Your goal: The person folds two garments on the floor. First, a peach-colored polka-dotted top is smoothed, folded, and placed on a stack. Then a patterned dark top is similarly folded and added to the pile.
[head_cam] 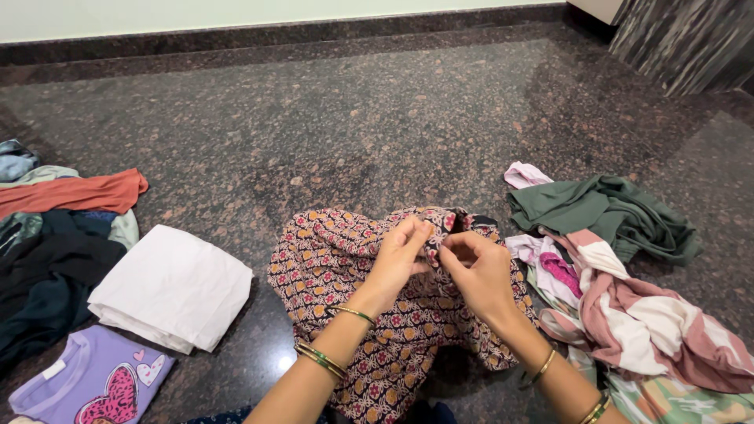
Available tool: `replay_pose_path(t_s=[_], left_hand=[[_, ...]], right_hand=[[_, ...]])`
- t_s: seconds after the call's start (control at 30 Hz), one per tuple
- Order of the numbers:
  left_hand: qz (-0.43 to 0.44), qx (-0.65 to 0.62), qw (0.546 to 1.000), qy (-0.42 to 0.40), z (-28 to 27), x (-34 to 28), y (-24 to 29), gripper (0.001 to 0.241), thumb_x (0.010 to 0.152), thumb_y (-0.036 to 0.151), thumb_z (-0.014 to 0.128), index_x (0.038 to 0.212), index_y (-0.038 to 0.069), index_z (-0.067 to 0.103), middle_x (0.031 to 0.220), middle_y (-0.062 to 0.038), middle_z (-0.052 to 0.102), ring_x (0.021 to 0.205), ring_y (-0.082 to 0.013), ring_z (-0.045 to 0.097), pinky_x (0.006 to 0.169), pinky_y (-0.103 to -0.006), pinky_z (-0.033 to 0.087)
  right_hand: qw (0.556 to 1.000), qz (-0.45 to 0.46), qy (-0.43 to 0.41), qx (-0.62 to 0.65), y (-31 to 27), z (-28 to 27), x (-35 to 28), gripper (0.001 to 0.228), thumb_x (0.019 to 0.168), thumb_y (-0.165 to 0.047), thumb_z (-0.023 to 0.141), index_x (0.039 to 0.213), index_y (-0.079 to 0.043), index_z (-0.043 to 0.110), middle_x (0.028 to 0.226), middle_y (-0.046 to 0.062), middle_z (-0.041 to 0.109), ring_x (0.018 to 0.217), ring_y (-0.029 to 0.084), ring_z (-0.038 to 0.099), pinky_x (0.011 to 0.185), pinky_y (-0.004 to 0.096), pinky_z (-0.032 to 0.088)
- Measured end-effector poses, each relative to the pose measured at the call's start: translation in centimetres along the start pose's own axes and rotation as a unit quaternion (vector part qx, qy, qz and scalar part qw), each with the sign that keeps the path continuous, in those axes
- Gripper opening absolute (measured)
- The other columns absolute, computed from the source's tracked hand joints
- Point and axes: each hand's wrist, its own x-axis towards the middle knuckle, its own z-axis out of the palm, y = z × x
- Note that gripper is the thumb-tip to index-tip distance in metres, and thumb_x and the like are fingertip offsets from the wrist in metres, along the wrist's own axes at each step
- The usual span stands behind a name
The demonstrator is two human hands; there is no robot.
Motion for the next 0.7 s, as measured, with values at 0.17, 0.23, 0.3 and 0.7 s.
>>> replay_pose_path(t_s=[0.17, 0.23, 0.3, 0.7], left_hand=[[-0.003, 0.044, 0.999, -0.008, -0.1, 0.2, -0.5, 0.028, 0.103, 0.041, 0.056, 0.094, 0.015, 0.056, 0.086, 0.008, 0.051, 0.077, -0.0013, 0.049, 0.066, -0.0265, 0.057], [-0.002, 0.046, 0.999, -0.019, -0.1, 0.3, -0.7, 0.028, 0.104, 0.041, 0.056, 0.095, 0.014, 0.057, 0.086, 0.007, 0.051, 0.076, -0.0023, 0.05, 0.065, -0.0266, 0.057], [-0.001, 0.054, 0.998, -0.028, -0.1, 0.3, -0.8, 0.03, 0.105, 0.042, 0.055, 0.095, 0.014, 0.057, 0.085, 0.006, 0.05, 0.074, -0.0034, 0.05, 0.064, -0.026, 0.057], [-0.03, 0.036, 0.998, -0.032, -0.2, 0.7, -1.3, 0.031, 0.104, 0.041, 0.056, 0.092, 0.012, 0.056, 0.085, 0.006, 0.054, 0.072, -0.0044, 0.053, 0.064, -0.0278, 0.059]], right_hand=[[0.995, 0.073, -0.049, 0.054, 1.7, -0.6, 0.5, 0.012, 0.087, -0.008, 0.072, 0.087, 0.004, 0.072, 0.072, 0.003, 0.07, 0.062, 0.008, 0.063, 0.053, 0.024, 0.046], [0.988, 0.1, -0.068, 0.098, 2.1, -0.8, 0.7, 0.011, 0.088, -0.007, 0.07, 0.086, 0.003, 0.071, 0.071, 0.003, 0.069, 0.059, 0.009, 0.063, 0.051, 0.024, 0.046], [0.982, 0.103, -0.082, 0.134, 2.3, -1.1, 0.9, 0.009, 0.086, -0.006, 0.069, 0.084, 0.003, 0.069, 0.071, 0.002, 0.07, 0.059, 0.009, 0.067, 0.053, 0.022, 0.053], [0.981, 0.08, -0.138, 0.111, 2.1, -2.3, 1.5, 0.013, 0.086, -0.005, 0.068, 0.076, 0.004, 0.071, 0.069, 0.003, 0.072, 0.062, 0.009, 0.07, 0.056, 0.024, 0.056]])
